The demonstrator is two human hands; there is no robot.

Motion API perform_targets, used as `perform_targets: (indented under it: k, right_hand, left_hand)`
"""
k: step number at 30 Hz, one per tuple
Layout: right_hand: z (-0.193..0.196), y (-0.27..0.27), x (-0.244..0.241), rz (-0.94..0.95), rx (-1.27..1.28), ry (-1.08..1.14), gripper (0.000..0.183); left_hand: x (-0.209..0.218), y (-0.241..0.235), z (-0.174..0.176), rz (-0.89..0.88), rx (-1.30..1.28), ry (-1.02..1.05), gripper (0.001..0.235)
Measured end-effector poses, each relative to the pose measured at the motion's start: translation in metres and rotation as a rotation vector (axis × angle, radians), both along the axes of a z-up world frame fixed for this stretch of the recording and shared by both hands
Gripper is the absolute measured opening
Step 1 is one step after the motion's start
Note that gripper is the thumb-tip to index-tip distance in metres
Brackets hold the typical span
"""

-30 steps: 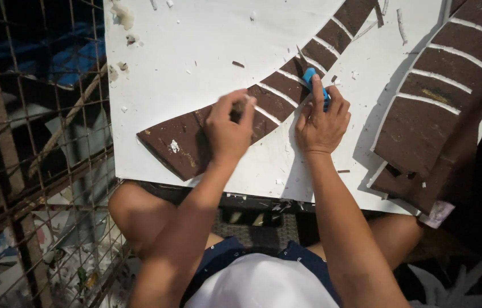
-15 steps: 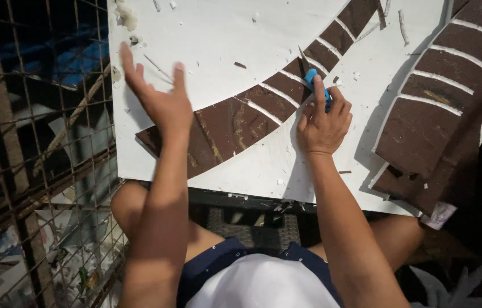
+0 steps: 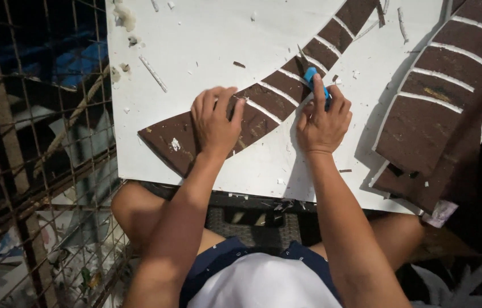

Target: Using a utility knife to cut a series of parallel slits into a curved piece of brown foam or rubber material.

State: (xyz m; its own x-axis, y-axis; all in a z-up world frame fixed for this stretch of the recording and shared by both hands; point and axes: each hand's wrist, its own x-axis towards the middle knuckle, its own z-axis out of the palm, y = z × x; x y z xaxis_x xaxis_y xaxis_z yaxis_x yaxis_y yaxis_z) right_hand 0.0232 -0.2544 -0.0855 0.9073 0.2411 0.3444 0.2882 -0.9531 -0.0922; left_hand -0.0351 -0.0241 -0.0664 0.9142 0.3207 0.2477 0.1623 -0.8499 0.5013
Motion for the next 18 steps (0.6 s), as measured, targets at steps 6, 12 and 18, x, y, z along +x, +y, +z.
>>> perform_targets:
  k: [6, 12, 18]
  right_hand:
    - [-0.003, 0.000, 0.000, -0.004, 0.019, -0.005, 0.066]
    - [0.002, 0.001, -0.003, 0.000, 0.008, 0.019, 0.068]
    - [0.005, 0.001, -0.002, 0.017, 0.022, -0.028, 0.062]
  left_hand:
    - [-0.029, -0.016, 0.021, 0.142, 0.173, 0.288, 0.047]
    - [-0.030, -0.025, 0.020, 0.183, 0.133, 0.334, 0.050]
    - [-0.028, -0.025, 0.009, 0.194, 0.211, 0.327, 0.057]
